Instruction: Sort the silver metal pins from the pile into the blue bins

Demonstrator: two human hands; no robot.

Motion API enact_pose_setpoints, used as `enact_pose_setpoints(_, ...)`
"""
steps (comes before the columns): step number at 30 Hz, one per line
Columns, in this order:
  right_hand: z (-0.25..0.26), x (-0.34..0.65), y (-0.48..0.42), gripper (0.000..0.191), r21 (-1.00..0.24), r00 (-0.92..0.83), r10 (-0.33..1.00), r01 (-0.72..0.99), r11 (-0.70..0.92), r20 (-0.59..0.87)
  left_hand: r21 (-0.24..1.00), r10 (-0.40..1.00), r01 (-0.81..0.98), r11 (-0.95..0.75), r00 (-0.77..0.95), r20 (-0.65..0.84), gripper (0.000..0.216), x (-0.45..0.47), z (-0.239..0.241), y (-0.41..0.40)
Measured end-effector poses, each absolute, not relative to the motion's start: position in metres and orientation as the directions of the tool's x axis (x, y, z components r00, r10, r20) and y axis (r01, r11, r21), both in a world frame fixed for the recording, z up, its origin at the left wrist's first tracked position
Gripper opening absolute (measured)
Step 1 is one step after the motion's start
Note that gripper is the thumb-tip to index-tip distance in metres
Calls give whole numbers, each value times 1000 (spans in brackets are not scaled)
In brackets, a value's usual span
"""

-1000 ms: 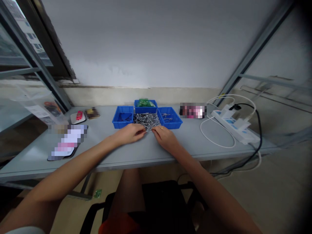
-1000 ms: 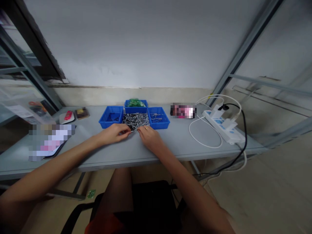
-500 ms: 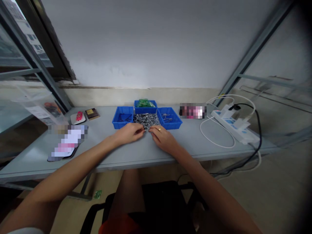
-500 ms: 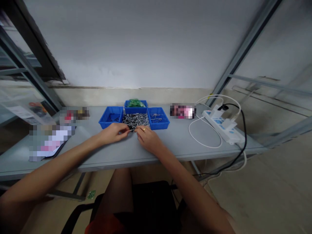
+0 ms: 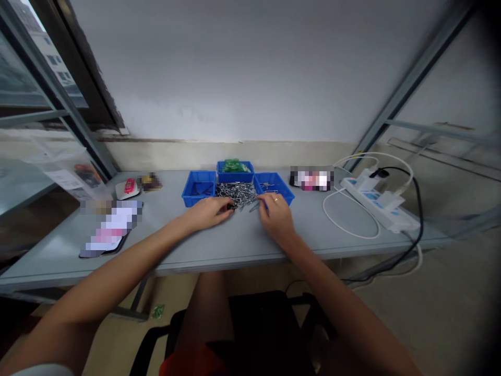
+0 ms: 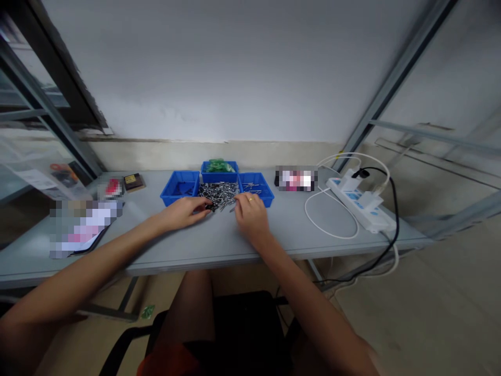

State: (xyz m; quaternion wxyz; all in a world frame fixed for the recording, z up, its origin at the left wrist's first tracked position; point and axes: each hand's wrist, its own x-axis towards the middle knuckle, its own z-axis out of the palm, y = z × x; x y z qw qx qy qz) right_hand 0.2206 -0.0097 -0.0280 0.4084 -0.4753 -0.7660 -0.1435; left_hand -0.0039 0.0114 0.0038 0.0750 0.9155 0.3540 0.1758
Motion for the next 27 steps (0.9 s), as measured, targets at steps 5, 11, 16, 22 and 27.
enact_pose_setpoints(5, -30, 227, -5, 25, -168, -65, 558, 919, 356, 827, 206, 644, 611, -764, 738, 202, 24, -6, 2, 12)
enact_pose_setpoints(11, -30, 212, -13, 21, -63, -441, 580, 757, 650, 685, 174, 608, 583, -794, 774, 178, 25, -6, 0, 14)
enact_pose_setpoints(16, -38, 212, -11, 18, -29, -508, 647, 773, 633, 568, 146, 601, 584, -799, 785, 148, 26, -6, 0, 14)
enact_pose_setpoints(22, -44, 215, -7, 15, -18, -514, 709, 804, 595, 484, 151, 599, 581, -800, 789, 139, 27, -6, -1, 14)
enact_pose_setpoints(27, -44, 214, -7, 15, -10, -529, 704, 796, 606, 474, 148, 606, 590, -794, 785, 128, 28, -6, -1, 14)
